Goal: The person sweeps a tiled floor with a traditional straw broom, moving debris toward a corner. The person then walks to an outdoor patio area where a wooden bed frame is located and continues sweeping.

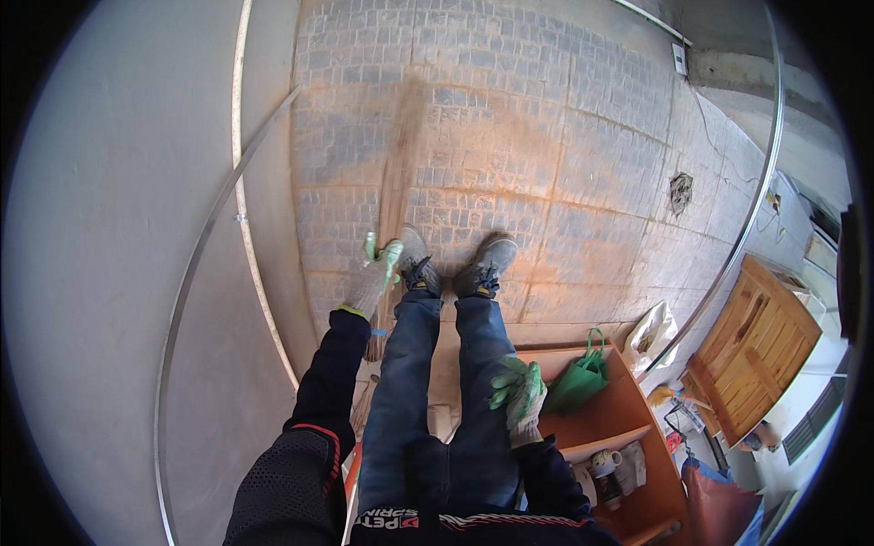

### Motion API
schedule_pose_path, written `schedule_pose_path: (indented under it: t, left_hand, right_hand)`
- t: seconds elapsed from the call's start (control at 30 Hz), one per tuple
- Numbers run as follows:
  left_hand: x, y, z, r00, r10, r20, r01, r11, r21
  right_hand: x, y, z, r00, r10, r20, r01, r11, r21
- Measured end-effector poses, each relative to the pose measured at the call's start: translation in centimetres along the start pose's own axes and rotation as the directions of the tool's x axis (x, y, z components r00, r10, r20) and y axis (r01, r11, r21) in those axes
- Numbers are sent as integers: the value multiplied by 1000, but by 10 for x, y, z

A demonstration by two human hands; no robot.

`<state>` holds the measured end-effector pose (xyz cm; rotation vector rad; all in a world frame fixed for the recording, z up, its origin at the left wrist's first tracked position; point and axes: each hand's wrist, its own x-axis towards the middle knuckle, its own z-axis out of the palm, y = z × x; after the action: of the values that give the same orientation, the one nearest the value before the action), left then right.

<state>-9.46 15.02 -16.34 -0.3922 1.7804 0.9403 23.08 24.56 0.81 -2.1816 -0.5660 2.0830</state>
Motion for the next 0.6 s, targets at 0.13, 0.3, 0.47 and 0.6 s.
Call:
schedule_pose_path:
  t: [0.13, 0.3, 0.47, 0.6]
  left_hand:
    - [39, 30, -58, 965, 39, -259, -70, 991, -110]
    - [52, 16, 19, 973, -57, 225, 20, 986, 163]
    - [-25, -15, 63, 949, -48, 312, -46, 957, 287]
    - [-57, -39, -2, 989, -75, -128, 56, 987, -150]
  right_hand:
    - [4, 2, -15, 991, -9, -137, 2, 999, -51]
    - [5, -3, -13, 997, 17, -69, -20, 999, -50]
    - [6, -14, -3, 998, 40, 47, -35, 993, -117]
    - [11, -25, -9, 996, 71, 61, -63, 990, -127]
